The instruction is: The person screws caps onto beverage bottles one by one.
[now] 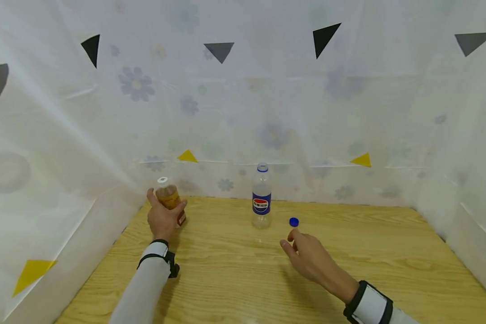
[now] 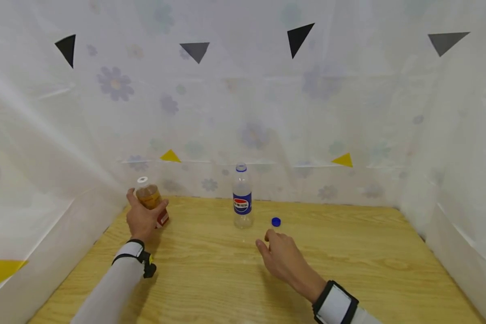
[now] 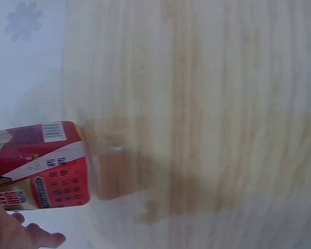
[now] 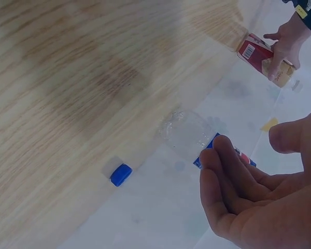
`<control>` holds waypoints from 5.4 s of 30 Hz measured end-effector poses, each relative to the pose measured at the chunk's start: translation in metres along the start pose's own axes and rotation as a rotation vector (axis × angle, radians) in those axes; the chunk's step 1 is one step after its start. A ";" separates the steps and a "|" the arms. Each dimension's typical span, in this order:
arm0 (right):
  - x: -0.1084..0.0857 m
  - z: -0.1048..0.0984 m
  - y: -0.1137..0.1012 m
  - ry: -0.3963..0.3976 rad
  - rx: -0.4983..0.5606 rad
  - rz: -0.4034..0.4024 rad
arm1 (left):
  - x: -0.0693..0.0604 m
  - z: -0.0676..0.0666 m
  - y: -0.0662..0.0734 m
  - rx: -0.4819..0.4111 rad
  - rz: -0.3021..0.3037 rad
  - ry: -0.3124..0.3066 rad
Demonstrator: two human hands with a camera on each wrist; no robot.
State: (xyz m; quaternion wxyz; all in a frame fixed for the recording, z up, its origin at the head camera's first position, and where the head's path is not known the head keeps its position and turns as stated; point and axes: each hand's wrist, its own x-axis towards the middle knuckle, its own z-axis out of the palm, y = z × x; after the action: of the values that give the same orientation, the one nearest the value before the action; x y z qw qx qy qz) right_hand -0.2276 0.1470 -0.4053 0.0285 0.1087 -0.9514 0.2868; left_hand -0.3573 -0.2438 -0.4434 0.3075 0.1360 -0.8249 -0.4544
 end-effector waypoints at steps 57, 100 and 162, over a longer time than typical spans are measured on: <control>-0.004 0.007 -0.002 -0.002 0.020 -0.012 | -0.095 0.119 0.178 -0.178 0.184 -0.405; -0.009 0.012 0.005 -0.023 0.065 0.008 | -0.103 0.067 0.176 0.043 0.372 -0.619; 0.053 -0.049 -0.016 0.393 -0.078 -0.256 | -0.135 0.049 0.157 0.015 0.457 -0.664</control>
State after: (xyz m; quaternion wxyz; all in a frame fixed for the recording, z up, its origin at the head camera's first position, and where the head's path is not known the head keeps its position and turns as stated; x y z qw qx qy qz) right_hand -0.2757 0.1513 -0.3494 0.2535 0.1694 -0.9163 0.2597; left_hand -0.2750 -0.0564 -0.3840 0.1164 -0.2031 -0.8916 -0.3876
